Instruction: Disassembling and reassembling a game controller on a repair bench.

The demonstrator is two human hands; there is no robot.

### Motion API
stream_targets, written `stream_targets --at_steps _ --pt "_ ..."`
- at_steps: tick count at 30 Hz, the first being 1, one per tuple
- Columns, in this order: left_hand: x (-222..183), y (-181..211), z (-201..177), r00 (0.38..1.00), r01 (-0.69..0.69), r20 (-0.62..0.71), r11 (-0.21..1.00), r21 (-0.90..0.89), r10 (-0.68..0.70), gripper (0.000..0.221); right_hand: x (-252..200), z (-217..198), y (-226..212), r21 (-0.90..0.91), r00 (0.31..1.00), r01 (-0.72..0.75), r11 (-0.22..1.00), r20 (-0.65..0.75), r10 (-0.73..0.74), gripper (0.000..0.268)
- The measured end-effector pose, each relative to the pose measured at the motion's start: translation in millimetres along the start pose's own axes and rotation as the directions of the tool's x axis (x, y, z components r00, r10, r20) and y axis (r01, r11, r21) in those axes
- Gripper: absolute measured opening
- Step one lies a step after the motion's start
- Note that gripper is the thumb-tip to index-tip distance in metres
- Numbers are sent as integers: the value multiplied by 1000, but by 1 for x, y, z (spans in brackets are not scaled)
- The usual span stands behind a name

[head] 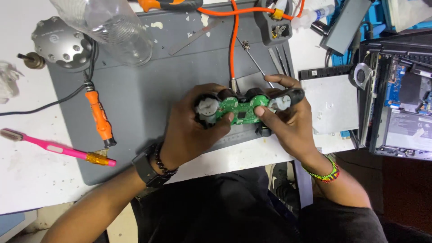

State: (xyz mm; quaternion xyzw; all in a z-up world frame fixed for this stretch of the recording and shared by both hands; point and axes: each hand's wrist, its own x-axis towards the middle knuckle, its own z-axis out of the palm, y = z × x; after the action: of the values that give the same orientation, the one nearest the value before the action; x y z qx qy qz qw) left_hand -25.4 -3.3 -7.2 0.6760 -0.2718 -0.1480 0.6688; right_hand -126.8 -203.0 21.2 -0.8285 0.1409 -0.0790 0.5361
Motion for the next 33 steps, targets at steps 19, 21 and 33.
stream_targets --at_steps 19,21,33 --pt "15 -6 -10 884 468 173 823 -322 -435 28 20 2 -34 20 933 -352 936 88 349 48" --pt "11 -7 -7 839 542 233 726 -423 -491 21 28 -5 -28 124 908 -409 904 155 390 54" --pt "13 -26 -10 782 623 450 567 -538 -432 46 31 -1 -9 436 921 -389 812 192 339 34"
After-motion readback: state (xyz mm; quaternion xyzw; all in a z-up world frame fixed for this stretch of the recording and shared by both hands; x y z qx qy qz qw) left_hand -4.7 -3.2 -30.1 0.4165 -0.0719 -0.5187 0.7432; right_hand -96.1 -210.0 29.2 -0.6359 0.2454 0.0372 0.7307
